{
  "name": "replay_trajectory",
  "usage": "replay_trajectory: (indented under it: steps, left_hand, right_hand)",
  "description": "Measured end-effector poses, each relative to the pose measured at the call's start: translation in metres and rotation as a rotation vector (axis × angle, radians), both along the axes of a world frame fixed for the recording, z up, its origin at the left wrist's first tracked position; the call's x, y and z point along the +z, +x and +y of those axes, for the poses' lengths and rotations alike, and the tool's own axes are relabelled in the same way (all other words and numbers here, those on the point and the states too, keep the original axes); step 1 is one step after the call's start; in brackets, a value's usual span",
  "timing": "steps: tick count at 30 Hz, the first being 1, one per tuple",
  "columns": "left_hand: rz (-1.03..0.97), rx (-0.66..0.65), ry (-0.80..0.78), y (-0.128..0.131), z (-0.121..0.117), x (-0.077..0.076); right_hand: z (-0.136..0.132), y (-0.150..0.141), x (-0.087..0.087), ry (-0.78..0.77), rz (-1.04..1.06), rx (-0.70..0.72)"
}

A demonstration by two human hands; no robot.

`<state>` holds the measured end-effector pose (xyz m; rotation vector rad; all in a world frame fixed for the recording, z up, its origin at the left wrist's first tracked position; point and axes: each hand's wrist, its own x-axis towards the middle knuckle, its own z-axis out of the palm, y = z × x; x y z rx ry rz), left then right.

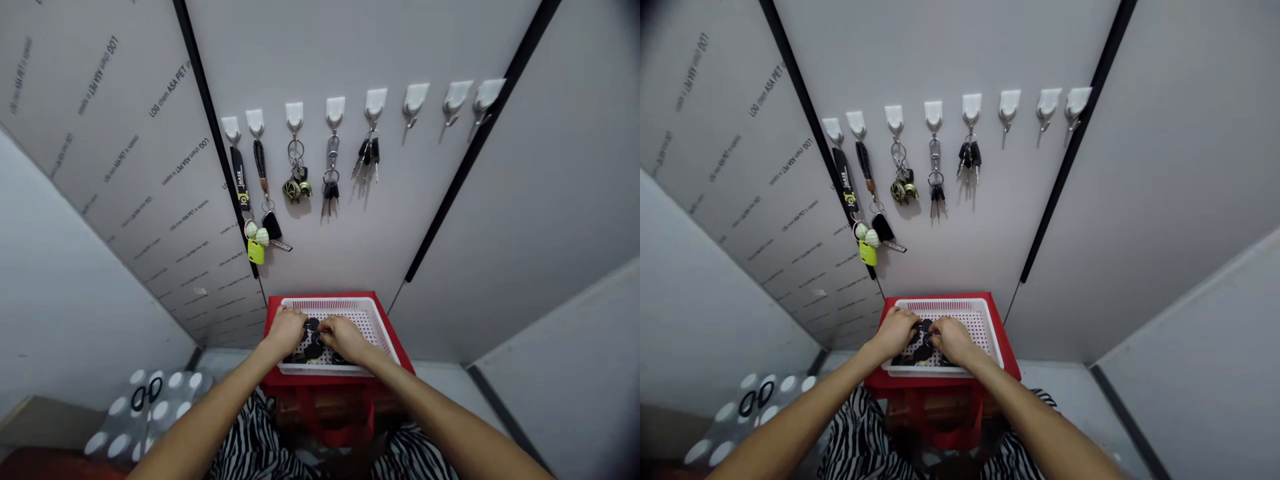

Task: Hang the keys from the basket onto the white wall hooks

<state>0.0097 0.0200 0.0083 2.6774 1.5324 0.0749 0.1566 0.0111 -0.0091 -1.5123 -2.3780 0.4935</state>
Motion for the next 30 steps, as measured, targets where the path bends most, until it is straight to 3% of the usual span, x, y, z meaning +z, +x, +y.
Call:
replay_trajectory:
  steps: [8, 14, 19, 24, 27, 30]
  left_hand:
    - [0.004, 0.040, -0.017, 0.006, 0.005, 0.001]
    - [-0.196, 0.083, -0.072, 0.004, 0.012, 0.007]
    - [-0.395, 0.052, -0.132, 0.008, 0.016, 0.022]
    - [-0.613, 0.019, -0.141, 0.030, 0.021, 0.059]
    - [-0.754, 0.003, -0.047, 0.052, 0.023, 0.093]
    - [-0.811, -0.115, 0.168, 0.077, 0.024, 0.131]
  right_hand:
    - [0.009, -0.006, -0.001, 0.009, 0.023, -0.066]
    - [0.013, -0.005, 0.001, 0.029, 0.186, -0.053]
    - [0.011, -0.001, 0.016, 0.088, 0.386, -0.067]
    - [0.016, 0.018, 0.054, 0.080, 0.566, -0.145]
    - [0.024, 0.039, 0.095, 0.112, 0.662, -0.226]
    - [0.034, 0.063, 0.145, 0.242, 0.731, -0.313]
